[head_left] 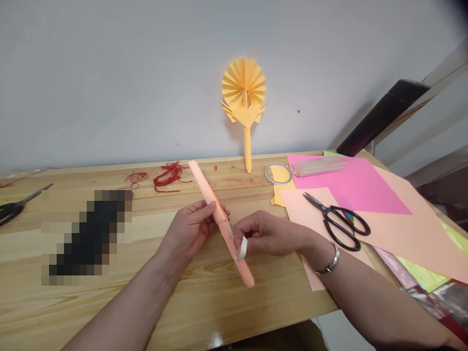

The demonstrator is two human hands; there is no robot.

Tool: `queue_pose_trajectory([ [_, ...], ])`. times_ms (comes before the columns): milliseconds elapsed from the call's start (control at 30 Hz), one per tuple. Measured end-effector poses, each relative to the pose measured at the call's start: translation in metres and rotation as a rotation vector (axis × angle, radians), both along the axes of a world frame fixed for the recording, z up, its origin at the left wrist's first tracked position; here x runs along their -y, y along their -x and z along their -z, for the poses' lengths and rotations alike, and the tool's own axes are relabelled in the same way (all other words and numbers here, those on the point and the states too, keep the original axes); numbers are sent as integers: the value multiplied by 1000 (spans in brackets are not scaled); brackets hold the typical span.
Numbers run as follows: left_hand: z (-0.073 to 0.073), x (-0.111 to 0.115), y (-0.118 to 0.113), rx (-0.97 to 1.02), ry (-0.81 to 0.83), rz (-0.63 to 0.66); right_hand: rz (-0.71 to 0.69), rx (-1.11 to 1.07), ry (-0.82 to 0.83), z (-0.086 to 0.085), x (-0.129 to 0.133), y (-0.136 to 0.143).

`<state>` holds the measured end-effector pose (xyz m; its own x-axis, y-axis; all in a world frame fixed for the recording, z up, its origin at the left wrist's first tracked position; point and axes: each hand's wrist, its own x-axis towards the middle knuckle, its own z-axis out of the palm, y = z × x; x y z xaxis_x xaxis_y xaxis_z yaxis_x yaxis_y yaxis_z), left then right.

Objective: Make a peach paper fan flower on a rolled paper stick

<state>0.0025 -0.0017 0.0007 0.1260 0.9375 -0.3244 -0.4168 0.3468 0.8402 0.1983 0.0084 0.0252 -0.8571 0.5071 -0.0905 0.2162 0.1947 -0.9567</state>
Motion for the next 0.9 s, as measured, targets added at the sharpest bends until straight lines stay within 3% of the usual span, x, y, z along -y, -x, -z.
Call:
queue_pose_trajectory([
  [100,1,-1,1,16,7,-44,-223,15,108,-4,-1,-5],
  [167,1,-2,1,25,16,-40,-169,8,174,-4,-3,-6],
  [233,2,-2,0,34,28,-23,121,-64,211,1,-8,-5],
  [333,3,0,-3,51,52,11,749,-254,182,12,-21,-5],
  [400,2,2,-6,65,81,48,968,-273,82,21,-30,-6],
  [467,1,5,-9,81,113,93,1078,-189,-116,28,-34,-6],
  [567,1,10,-14,116,148,159,1003,-157,-294,32,-29,-2],
  [667,2,15,-17,172,171,209,855,-168,-251,30,-20,4],
  [900,5,16,-18,273,136,274,444,-59,-360,4,1,9],
])
